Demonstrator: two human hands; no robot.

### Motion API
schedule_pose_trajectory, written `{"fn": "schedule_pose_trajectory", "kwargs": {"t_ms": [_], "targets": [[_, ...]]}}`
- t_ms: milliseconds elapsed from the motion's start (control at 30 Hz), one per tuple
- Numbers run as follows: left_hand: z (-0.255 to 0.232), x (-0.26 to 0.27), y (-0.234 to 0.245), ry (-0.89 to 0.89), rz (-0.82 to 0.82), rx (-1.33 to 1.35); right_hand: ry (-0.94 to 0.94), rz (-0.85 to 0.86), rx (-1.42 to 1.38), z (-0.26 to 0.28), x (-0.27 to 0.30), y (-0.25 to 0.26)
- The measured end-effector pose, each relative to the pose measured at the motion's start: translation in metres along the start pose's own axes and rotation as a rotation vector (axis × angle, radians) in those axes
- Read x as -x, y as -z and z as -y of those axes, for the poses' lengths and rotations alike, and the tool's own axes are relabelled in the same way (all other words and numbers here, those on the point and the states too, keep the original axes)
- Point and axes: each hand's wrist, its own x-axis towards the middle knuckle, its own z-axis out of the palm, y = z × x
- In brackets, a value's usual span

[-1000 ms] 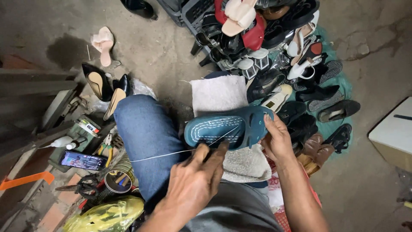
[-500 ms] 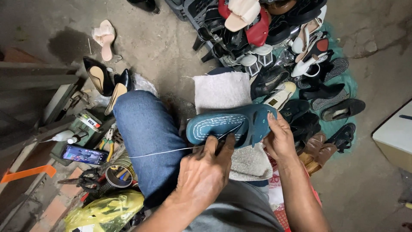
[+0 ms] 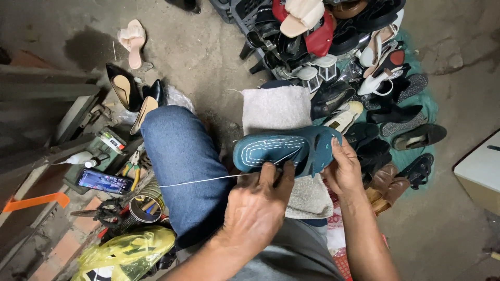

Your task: Hand-stitching the sole of a blue sandal for repair using a needle and thread.

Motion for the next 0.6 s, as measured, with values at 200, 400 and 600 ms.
{"fn": "schedule_pose_trajectory", "kwargs": {"t_ms": [200,400,600], "targets": [[-0.005,-0.001,0.001,-0.007,-0.028,-0.096,0.026,0.014,0.026,0.004,0.004,-0.002],[0.015,-0.004,0.020,0.081,0.187,0.121,0.072,0.053,0.442,0.019,0.034,0.008],[0.056,-0.002,0.042,0.188,0.312,0.459,-0.011,0.153,0.958,0.049,0.059,-0.049]]}}
